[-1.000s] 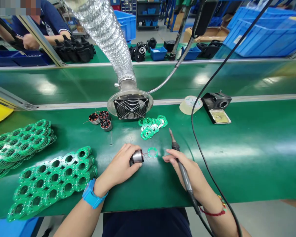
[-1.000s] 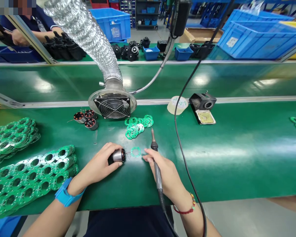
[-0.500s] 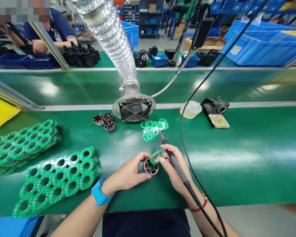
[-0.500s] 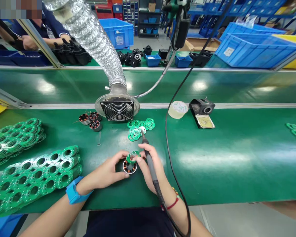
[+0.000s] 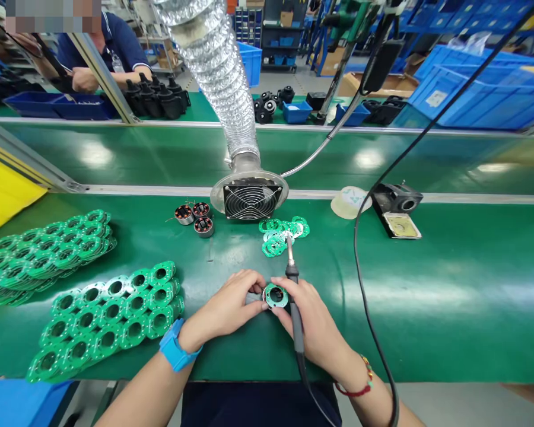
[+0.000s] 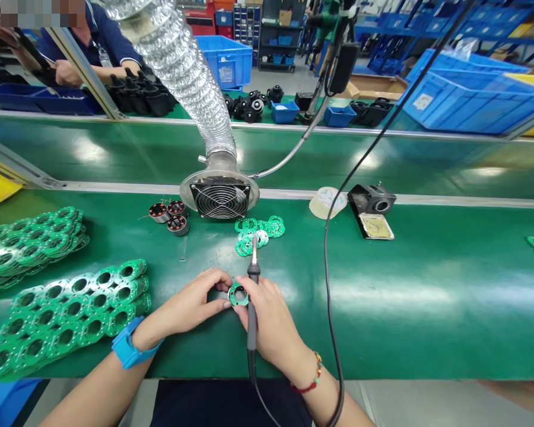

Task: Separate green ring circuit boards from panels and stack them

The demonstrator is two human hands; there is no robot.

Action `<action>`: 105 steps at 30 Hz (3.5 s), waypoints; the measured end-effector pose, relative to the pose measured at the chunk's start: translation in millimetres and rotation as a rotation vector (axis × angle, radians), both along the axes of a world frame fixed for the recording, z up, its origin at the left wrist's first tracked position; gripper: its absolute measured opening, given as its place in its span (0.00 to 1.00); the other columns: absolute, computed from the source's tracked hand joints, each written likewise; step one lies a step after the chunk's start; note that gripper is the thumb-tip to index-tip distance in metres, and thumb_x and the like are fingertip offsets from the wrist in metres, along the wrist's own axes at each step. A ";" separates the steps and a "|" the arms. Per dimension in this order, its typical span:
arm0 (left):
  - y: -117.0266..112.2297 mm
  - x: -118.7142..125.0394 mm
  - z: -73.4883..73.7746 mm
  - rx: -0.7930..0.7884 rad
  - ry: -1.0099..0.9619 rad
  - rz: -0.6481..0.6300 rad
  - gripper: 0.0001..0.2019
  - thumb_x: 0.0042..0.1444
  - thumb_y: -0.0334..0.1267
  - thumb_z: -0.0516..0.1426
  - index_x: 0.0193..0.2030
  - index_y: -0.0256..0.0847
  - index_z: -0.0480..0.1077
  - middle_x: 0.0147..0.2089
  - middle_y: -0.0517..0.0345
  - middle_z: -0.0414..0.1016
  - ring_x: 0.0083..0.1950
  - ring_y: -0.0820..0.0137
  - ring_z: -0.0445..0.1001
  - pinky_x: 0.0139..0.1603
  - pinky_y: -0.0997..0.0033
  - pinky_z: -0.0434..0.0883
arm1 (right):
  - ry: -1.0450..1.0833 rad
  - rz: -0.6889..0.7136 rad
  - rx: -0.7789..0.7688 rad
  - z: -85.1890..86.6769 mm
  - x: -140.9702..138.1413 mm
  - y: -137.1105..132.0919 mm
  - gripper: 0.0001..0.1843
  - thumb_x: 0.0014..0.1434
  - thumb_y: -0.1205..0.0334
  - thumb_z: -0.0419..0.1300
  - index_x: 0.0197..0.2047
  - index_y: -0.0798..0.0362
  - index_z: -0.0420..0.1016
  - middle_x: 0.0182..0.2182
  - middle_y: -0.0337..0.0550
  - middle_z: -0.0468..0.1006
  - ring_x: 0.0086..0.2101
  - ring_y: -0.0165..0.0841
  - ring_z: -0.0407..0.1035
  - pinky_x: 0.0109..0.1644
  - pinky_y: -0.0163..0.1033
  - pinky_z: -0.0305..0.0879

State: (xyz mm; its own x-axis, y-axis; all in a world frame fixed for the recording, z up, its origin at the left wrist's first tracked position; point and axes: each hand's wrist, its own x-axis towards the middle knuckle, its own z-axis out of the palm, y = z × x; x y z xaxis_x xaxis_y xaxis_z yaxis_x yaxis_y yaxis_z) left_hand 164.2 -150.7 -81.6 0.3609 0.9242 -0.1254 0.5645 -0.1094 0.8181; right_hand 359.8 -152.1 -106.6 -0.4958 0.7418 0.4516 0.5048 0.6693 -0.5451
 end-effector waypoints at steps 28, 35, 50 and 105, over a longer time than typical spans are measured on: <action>4.3 -13.0 11.8 -0.059 -0.101 -0.069 0.05 0.58 0.37 0.53 0.34 0.38 0.66 0.35 0.59 0.66 0.37 0.73 0.63 0.39 0.72 0.62 | 0.306 0.090 -0.243 -11.3 11.4 1.2 0.28 0.60 0.68 0.55 0.61 0.47 0.49 0.52 0.48 0.70 0.51 0.33 0.66 0.55 0.44 0.66; 1.7 0.0 -1.2 0.044 0.109 -0.114 0.07 0.61 0.36 0.48 0.34 0.38 0.64 0.37 0.57 0.67 0.40 0.70 0.63 0.42 0.69 0.60 | 0.089 0.187 -0.133 -3.7 14.0 2.1 0.26 0.61 0.69 0.55 0.60 0.49 0.53 0.50 0.49 0.70 0.49 0.37 0.66 0.53 0.49 0.67; 3.5 -10.9 3.1 0.340 0.073 0.113 0.10 0.62 0.38 0.45 0.32 0.39 0.62 0.33 0.56 0.66 0.35 0.71 0.64 0.39 0.70 0.61 | -0.015 0.320 -0.195 7.1 11.3 25.3 0.27 0.58 0.74 0.55 0.59 0.51 0.54 0.52 0.50 0.68 0.52 0.37 0.66 0.54 0.46 0.67; 5.8 15.9 -18.9 -0.161 -0.222 0.300 0.06 0.51 0.39 0.49 0.29 0.39 0.60 0.24 0.65 0.59 0.27 0.76 0.56 0.29 0.74 0.55 | 0.551 -0.163 -0.129 -11.5 21.3 -19.8 0.12 0.61 0.68 0.55 0.48 0.49 0.70 0.30 0.37 0.75 0.24 0.26 0.73 0.29 0.30 0.72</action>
State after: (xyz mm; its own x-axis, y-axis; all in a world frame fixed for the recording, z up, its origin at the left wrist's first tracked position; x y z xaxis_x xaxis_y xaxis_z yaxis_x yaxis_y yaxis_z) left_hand 180.1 -144.9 -100.5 0.1126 0.9676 -0.2261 0.3596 0.1725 0.9170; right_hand 381.1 -172.0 -118.1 -0.0884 0.8551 0.5109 0.2148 0.5172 -0.8285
